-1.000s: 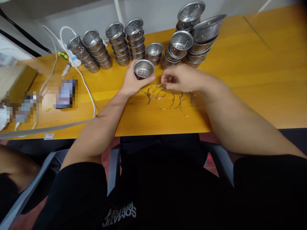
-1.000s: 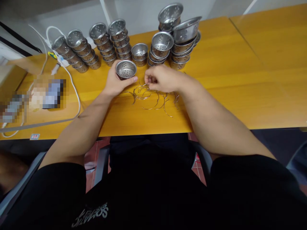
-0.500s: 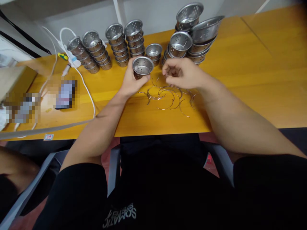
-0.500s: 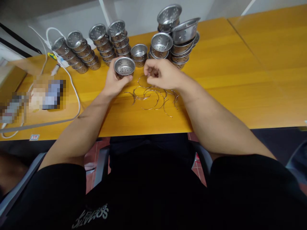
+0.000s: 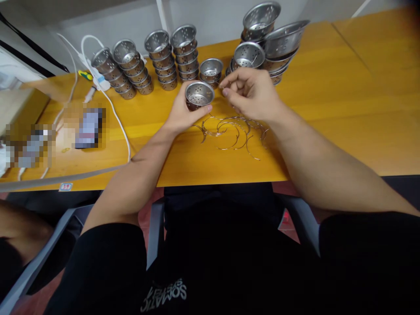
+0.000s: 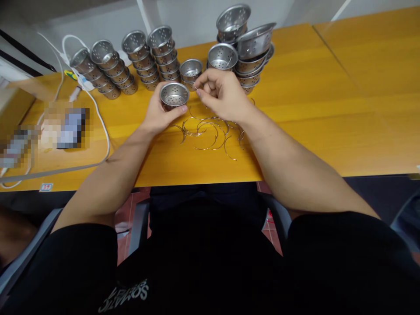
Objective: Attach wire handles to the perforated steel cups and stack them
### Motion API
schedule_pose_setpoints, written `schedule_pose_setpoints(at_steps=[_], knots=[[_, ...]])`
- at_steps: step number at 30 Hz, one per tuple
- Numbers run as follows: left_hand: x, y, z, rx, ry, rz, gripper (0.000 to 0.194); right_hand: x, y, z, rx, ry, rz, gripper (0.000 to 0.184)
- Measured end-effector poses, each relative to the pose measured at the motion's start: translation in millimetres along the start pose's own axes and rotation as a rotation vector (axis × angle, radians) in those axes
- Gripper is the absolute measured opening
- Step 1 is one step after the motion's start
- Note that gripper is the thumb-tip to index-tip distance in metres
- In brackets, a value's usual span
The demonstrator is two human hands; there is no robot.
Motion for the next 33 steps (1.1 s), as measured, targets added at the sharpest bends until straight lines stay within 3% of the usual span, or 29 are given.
schedule_pose_setpoints(at_steps=[9, 14, 22, 29, 33], knots=[[6, -13.2, -23, 0.055, -0.022, 0.041, 0.109, -1, -6, 3, 0.167, -0.016, -0.091, 0.013], [8, -17.7, -29, 0.023, 0.022, 0.067, 0.110, 0, -9, 6, 0.244, -0.061, -0.131, 0.024], [10, -21.0, -34, 0.014, 0.084, 0.071, 0.112, 1, -15, 6, 0.230, -0.025, -0.200, 0.016], [7, -19.6, -37, 0.022, 0.093, -0.013, 0.094, -2, -7, 4, 0.155, -0.067, -0.218, 0.030], [3, -20.8, -52, 0.000, 0.118, 0.027, 0.090, -1, -7, 11, 0.093, -0.039, -0.200, 0.036]])
Point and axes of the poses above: each hand's wrist, its own x-axis away from the middle knuckle, its own y-axis out of the back of the hand, z = x × y, the point moved 5 cm from there along -x, towards the middle knuckle, and after that the axes turned 3 degrees about -x, right-handed, at the moved point
